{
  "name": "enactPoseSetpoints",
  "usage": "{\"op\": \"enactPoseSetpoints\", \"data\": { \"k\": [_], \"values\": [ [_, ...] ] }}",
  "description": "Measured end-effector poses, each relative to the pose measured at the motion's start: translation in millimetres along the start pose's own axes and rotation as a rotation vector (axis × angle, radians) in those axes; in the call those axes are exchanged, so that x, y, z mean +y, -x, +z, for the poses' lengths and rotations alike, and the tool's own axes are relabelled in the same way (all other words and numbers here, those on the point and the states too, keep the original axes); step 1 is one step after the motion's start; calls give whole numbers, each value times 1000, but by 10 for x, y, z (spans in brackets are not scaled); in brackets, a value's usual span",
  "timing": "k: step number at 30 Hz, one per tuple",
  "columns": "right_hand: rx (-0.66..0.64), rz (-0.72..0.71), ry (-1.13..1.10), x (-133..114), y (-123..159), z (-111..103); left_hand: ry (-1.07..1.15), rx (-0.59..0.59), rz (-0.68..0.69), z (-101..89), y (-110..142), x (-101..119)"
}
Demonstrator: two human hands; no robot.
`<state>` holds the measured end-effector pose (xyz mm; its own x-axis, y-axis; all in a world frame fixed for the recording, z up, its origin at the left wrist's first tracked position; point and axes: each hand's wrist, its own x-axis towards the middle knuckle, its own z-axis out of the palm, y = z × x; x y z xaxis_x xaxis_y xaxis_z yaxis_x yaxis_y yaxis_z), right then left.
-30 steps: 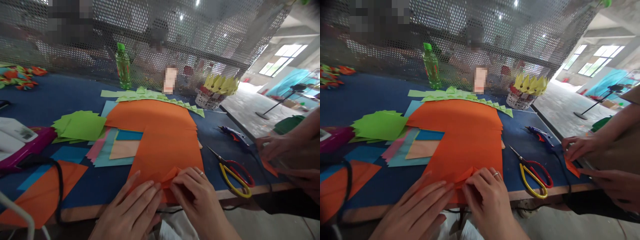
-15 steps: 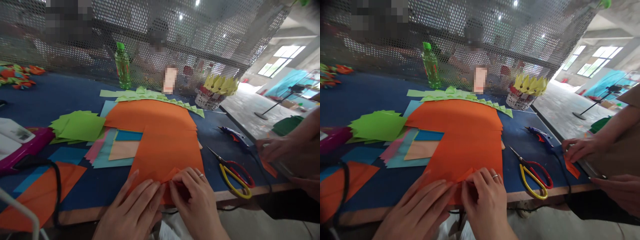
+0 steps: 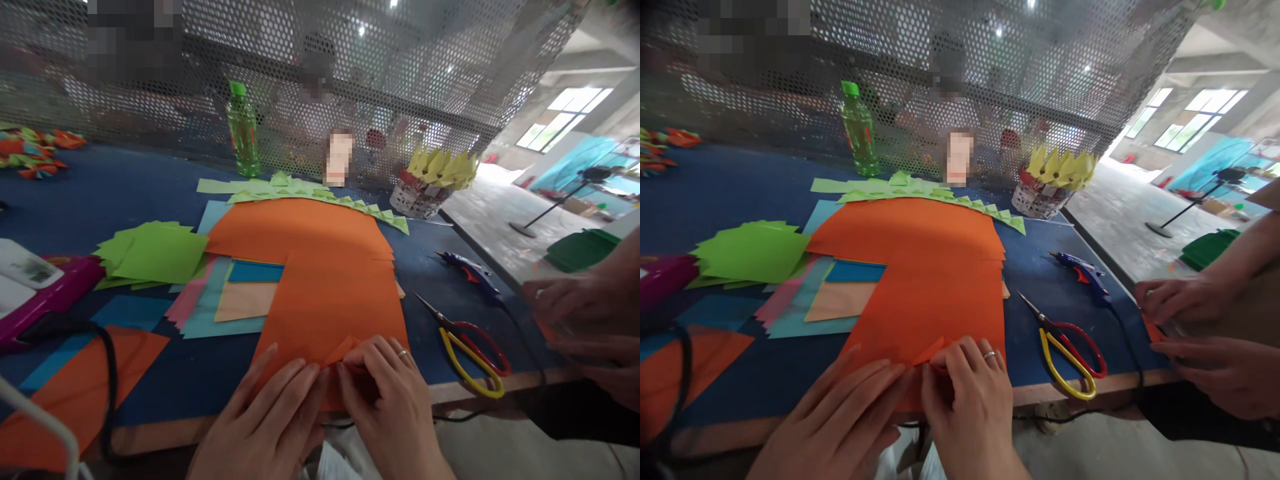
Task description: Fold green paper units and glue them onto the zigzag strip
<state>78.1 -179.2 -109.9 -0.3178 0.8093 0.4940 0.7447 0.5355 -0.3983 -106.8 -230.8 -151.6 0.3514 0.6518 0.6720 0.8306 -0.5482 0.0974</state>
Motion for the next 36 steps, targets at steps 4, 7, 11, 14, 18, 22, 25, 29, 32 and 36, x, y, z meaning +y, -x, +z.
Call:
{"op": "enactPoseSetpoints", "data": {
  "k": [4, 7, 11, 14, 18, 22, 25, 29, 32, 36],
  "values": [
    [-1, 4, -8, 0, 6, 0, -35, 17, 20, 12, 2, -37],
    [1, 15, -15, 2, 14, 1, -42, 6, -1, 13, 0, -38],
    [-14, 26, -26, 5, 16, 1, -21, 15, -12, 7, -35, -31],
    [-7, 28, -49, 5, 8, -5, 4, 22, -13, 2, -66, -31],
    [-6, 33, -68, 5, 13, -10, 2, 13, -32, -19, -71, -8],
    [-36, 59, -67, 14, 44, -3, -23, -49, -53, -42, -62, 8],
    [-49, 70, -71, 33, 59, 3, -45, -17, -12, -39, -56, -11],
    [4, 94, -63, 74, 65, -10, -59, -42, 0, -36, -57, -34],
    [17, 95, -29, 116, 89, -40, -62, -34, 9, -43, -67, -36],
    [21, 77, -1, 178, 130, -66, -45, -35, -14, -55, -82, -12]
  ]
}}
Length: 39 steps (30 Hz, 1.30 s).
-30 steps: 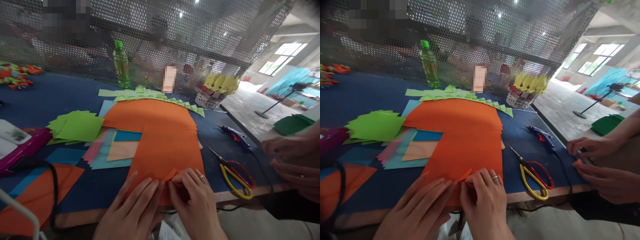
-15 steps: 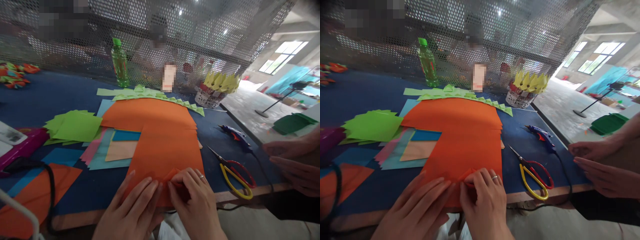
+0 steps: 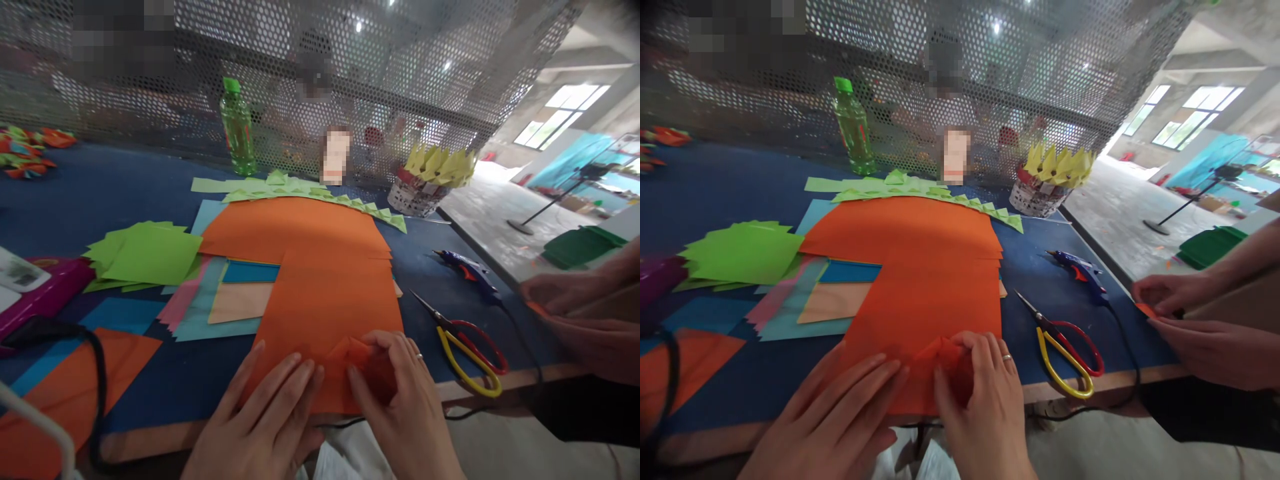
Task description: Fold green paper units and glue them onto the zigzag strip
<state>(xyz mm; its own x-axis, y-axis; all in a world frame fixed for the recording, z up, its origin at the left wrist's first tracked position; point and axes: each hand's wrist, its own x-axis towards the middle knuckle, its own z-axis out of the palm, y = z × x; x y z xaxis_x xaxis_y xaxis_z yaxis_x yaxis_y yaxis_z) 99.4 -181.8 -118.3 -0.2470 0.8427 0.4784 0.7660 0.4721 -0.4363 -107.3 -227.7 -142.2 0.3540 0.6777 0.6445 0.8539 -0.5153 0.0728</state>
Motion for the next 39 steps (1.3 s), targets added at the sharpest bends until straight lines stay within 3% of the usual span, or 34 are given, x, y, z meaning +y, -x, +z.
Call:
{"op": "enactPoseSetpoints", "data": {
  "k": [13, 21, 26, 31, 39],
  "values": [
    [-108, 25, -40, 56, 1, -36, 26, -71, -100, -18, 16, -16],
    [-52, 5, 22, 158, -13, -71, 86, -28, -159, -90, 8, -11],
    [-63, 35, 5, 148, -24, -106, 100, 23, -90, -38, 24, -27],
    [-175, 23, 35, 57, -99, -116, 108, 40, -98, -87, 1, -50],
    [-243, 29, 22, 24, -212, -111, 37, -99, -1, -243, -59, -132]
  ]
}}
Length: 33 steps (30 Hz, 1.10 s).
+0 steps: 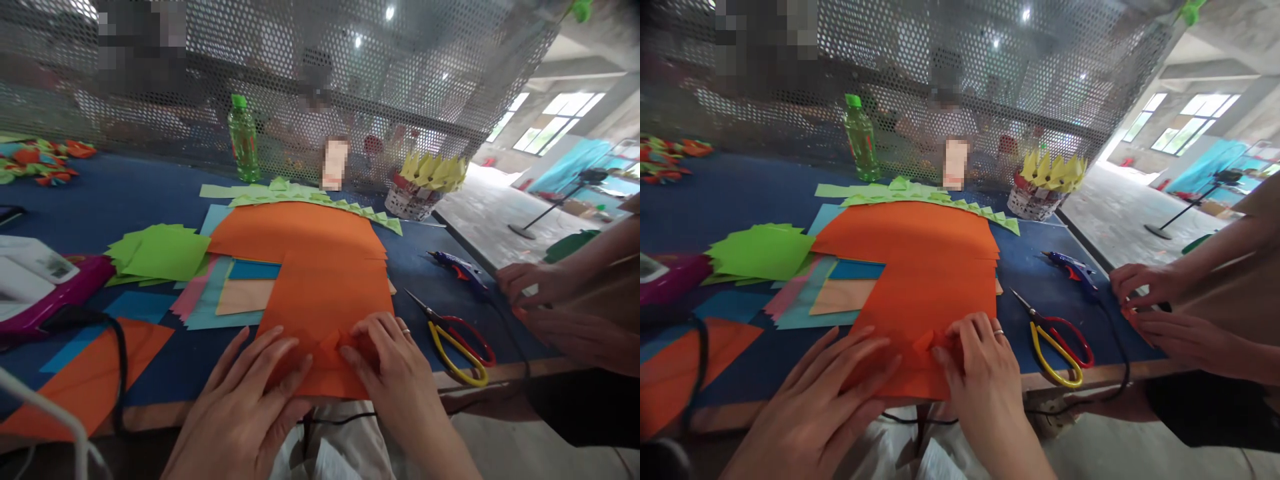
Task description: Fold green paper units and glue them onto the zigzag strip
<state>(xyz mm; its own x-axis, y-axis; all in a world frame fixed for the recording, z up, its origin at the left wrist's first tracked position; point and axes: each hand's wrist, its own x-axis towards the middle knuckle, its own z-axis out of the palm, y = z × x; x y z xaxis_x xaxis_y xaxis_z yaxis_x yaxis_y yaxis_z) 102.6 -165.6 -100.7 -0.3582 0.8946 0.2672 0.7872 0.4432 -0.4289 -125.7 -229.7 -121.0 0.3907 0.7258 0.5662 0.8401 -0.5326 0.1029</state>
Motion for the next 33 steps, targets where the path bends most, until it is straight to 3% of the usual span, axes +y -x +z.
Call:
{"op": "enactPoseSetpoints", "data": {
  "k": [9, 14, 17, 20, 23, 26, 28, 30, 33],
  "values": [
    [-12, 26, -30, 5, -2, 10, 12, 38, -62, -39, 103, 17],
    [-11, 35, -82, 5, -15, 7, 30, 159, -149, -59, -27, 79],
    [-39, 10, -169, -16, -28, -22, 78, 124, -214, 1, -156, 147],
    [-91, -20, -326, -45, -40, -57, 295, -7, -290, 51, -288, 198],
    [-96, 41, -557, -63, -30, -82, 549, -90, -451, 40, -410, 225],
    [-98, 142, -859, -81, -2, -99, 831, -58, -672, -7, -510, 252],
    [-184, 177, -1006, -103, 11, -108, 1049, 9, -782, -30, -558, 276],
    [-263, 200, -1044, -133, 10, -118, 1238, 50, -847, -38, -581, 301],
    [-257, 248, -1002, -168, -15, -135, 1359, 10, -874, -27, -567, 324]
  ]
}}
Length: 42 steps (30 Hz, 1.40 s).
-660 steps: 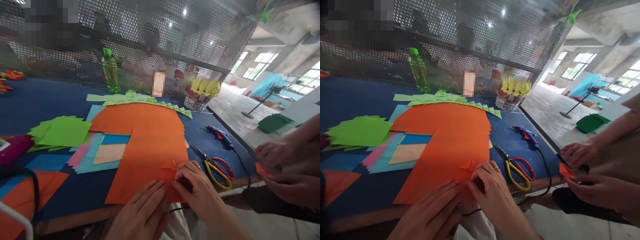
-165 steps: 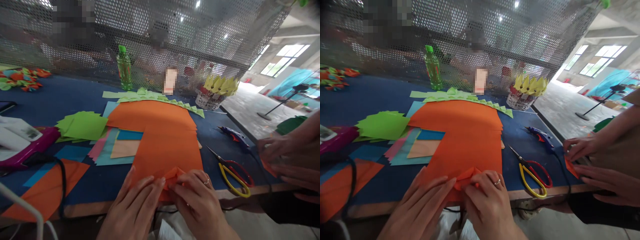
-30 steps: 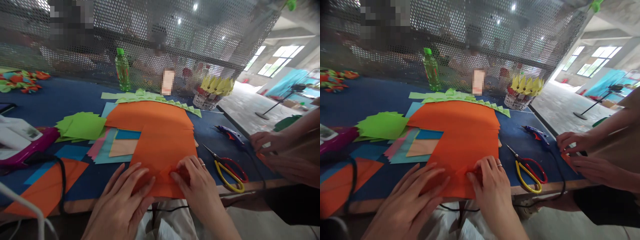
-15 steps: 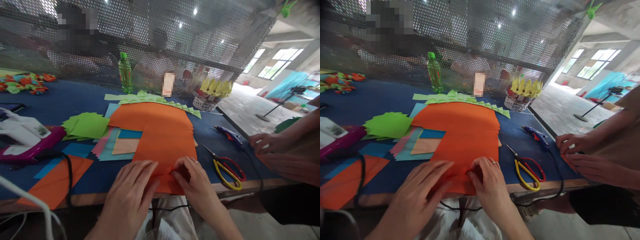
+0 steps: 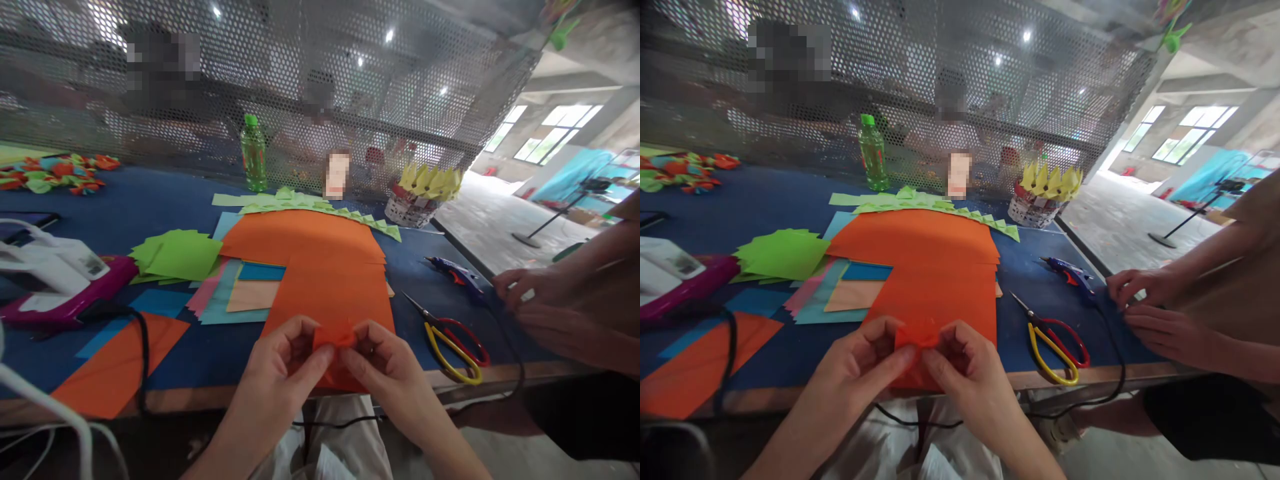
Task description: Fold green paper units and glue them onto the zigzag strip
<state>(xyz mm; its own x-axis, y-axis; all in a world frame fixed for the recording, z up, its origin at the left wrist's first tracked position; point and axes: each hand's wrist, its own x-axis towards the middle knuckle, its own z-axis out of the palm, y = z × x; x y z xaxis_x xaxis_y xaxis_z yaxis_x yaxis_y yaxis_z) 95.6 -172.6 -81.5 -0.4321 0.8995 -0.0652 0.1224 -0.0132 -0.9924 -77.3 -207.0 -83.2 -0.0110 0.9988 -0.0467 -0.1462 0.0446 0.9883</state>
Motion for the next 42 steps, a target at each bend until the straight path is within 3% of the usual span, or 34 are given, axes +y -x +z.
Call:
{"op": "enactPoseSetpoints", "data": {
  "k": [5, 12, 14, 19, 21, 28, 37, 42],
  "values": [
    [68, -26, 57, -16, -14, 6, -202, -23, -9, -16, 15, -24],
    [20, 3, 6, -17, -10, 25, -83, -8, 24, 10, -67, 47],
    [38, -5, 70, -27, -10, -13, -135, -35, 35, -12, -87, 46],
    [89, -67, 358, -37, 19, -108, -302, 69, 89, -112, -151, 59],
    [93, -82, 421, -28, 29, -118, -360, 44, 90, -129, -181, 71],
    [89, -162, 564, 10, -9, -111, -550, -39, 69, -115, -230, -22],
    [85, -329, 693, 121, -170, -113, -751, 0, 194, -70, -280, -67],
    [88, -349, 741, 119, -221, -114, -798, 29, 258, -86, -294, -111]
  ]
}}
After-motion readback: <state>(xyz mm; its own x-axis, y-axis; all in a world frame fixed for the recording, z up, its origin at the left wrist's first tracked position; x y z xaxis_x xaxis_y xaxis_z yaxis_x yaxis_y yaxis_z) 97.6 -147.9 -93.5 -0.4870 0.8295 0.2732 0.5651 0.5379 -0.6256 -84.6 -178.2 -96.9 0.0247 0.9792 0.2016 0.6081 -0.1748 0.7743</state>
